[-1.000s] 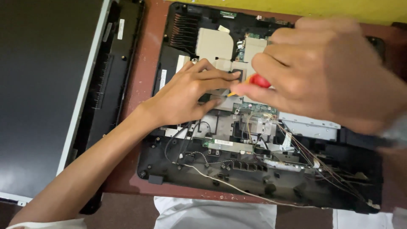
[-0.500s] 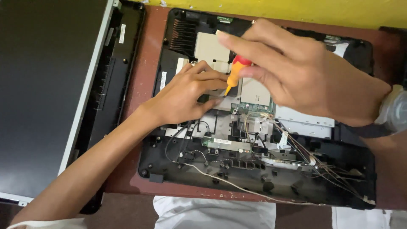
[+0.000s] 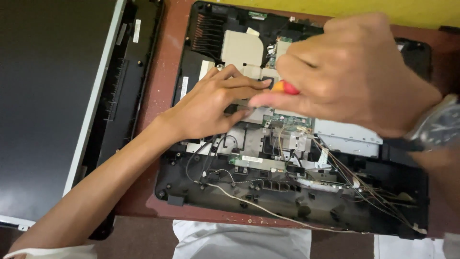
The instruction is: The person uses a screwdriver to remove screws from the internal components of a disassembled laptop. They then lift the screen panel, disconnect the ribbon cable from the motherboard, and set the screen aside.
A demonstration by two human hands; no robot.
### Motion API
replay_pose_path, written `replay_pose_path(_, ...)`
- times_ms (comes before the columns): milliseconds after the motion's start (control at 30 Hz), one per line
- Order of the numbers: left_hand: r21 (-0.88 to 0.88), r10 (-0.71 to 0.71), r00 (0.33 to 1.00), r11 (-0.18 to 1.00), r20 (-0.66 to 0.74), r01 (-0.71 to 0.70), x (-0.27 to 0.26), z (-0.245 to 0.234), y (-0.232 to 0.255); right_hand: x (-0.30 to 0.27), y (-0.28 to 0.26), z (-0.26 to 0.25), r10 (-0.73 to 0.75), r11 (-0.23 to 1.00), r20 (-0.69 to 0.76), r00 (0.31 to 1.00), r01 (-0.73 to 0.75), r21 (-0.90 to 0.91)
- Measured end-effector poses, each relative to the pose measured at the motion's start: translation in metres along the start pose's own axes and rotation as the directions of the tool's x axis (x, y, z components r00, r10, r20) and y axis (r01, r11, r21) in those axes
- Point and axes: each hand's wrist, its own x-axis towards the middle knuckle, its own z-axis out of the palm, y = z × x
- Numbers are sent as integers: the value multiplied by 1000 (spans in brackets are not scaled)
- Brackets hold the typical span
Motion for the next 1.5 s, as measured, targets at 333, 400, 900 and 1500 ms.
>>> replay_pose_path(333,8,-5,1000,1000,6,5,-1,0,-1,18,-13,-20,24,947,21,999,-16,-322)
replay_pose_path(400,11,19,1000,1000,10,-19,-1,1,-2,14,-16,-13,58,773,-133,989,40,633)
replay_pose_path(900,23,13,1000,1000,25,-14,-1,0,-2,-9,-3,-27,46,896,-106,993,5,444)
replay_pose_path(1500,22,-6,1000,1000,18,6,-1,1,-1,-27,-3,7,246,774,108,963,-262,576)
